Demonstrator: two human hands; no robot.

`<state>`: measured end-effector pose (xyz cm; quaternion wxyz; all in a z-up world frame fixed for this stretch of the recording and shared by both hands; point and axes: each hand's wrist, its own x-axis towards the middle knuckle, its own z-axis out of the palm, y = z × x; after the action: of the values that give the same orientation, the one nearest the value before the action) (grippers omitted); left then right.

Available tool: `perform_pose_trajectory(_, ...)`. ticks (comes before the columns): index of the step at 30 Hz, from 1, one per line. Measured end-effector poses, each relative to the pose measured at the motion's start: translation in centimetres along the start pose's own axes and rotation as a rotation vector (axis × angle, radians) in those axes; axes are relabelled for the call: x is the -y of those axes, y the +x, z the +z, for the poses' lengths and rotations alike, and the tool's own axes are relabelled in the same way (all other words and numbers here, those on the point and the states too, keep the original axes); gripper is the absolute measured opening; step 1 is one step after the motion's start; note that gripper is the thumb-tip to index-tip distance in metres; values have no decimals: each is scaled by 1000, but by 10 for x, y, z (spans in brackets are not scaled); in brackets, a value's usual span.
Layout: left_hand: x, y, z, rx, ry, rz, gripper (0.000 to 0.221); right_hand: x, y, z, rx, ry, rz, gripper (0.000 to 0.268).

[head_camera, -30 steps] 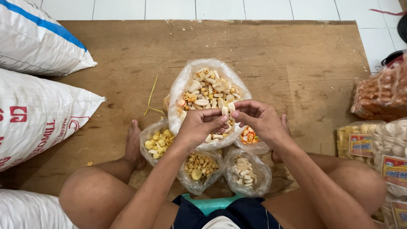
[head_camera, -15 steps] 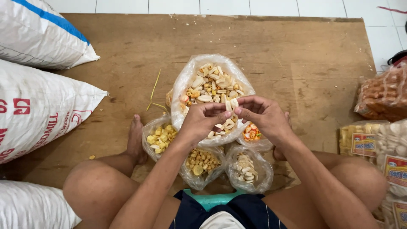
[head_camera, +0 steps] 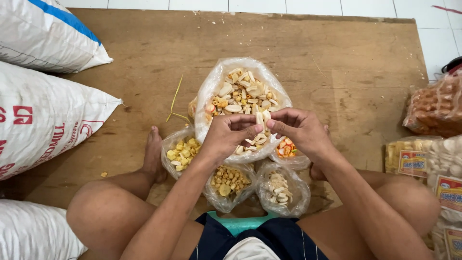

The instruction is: Sorting and bagging various types of crackers from a large bag into smaller individual bags

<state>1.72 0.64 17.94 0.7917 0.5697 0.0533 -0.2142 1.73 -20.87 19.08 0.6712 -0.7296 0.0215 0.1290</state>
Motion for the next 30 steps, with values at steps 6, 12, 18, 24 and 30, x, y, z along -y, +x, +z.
perform_pose_trajectory(6,1,-6,2,-28,5,22,43,4,-1,6,40,-48,35,28)
perform_pose_trajectory(12,20,3,2,-69,-13,0,48,9,-4,1,159,-227,77,59)
perform_pose_trajectory(18,18,2,6,-48,-35,-69,50,43,-13,17,31,-723,-15,55)
perform_pose_trajectory(24,13,7,0,110,89,-155,62,36,-12,3,44,-837,85,48)
perform_pose_trajectory(30,4,0,-14,80,204,-116,62,-72,-2,-18,385,-1164,210,36)
